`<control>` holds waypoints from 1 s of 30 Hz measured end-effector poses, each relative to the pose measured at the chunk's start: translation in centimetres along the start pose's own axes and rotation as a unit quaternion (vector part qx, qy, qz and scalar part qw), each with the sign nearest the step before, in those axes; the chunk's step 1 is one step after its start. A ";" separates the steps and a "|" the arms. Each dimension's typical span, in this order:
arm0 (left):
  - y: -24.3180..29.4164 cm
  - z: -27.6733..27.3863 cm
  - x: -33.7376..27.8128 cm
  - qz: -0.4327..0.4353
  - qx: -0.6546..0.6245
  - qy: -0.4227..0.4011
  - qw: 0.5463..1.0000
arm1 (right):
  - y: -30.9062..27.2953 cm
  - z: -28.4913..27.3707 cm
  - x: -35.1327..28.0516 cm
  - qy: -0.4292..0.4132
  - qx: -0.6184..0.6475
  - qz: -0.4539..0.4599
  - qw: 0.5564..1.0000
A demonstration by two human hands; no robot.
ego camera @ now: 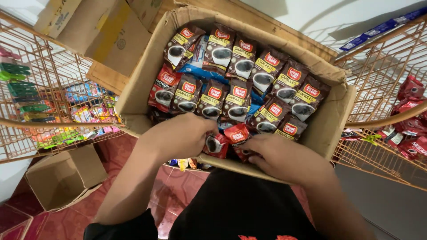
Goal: Sort various snack and coffee packets into organized boxes and display baskets.
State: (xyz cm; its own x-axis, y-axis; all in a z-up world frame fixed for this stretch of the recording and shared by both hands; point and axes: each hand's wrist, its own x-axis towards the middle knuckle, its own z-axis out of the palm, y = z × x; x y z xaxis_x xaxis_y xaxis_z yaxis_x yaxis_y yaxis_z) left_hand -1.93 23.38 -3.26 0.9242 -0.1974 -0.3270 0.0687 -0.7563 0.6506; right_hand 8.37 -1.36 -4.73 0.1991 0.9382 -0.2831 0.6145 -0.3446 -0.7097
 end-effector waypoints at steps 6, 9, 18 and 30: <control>-1.3 0.4 -0.8 0.144 -0.005 0.112 0.983 | 0.0 -0.2 0.0 0.007 0.007 0.053 0.999; -0.5 -0.4 -2.2 0.067 -0.020 0.071 0.995 | -1.8 -0.9 -0.2 0.098 0.033 0.096 0.990; -1.0 1.3 -2.1 -0.005 0.052 0.020 0.998 | -0.1 0.5 0.2 -0.017 -0.034 -0.022 0.999; -0.1 -0.3 -4.9 0.162 -0.167 0.281 0.931 | -2.1 -0.9 -1.4 0.240 0.017 -0.086 0.967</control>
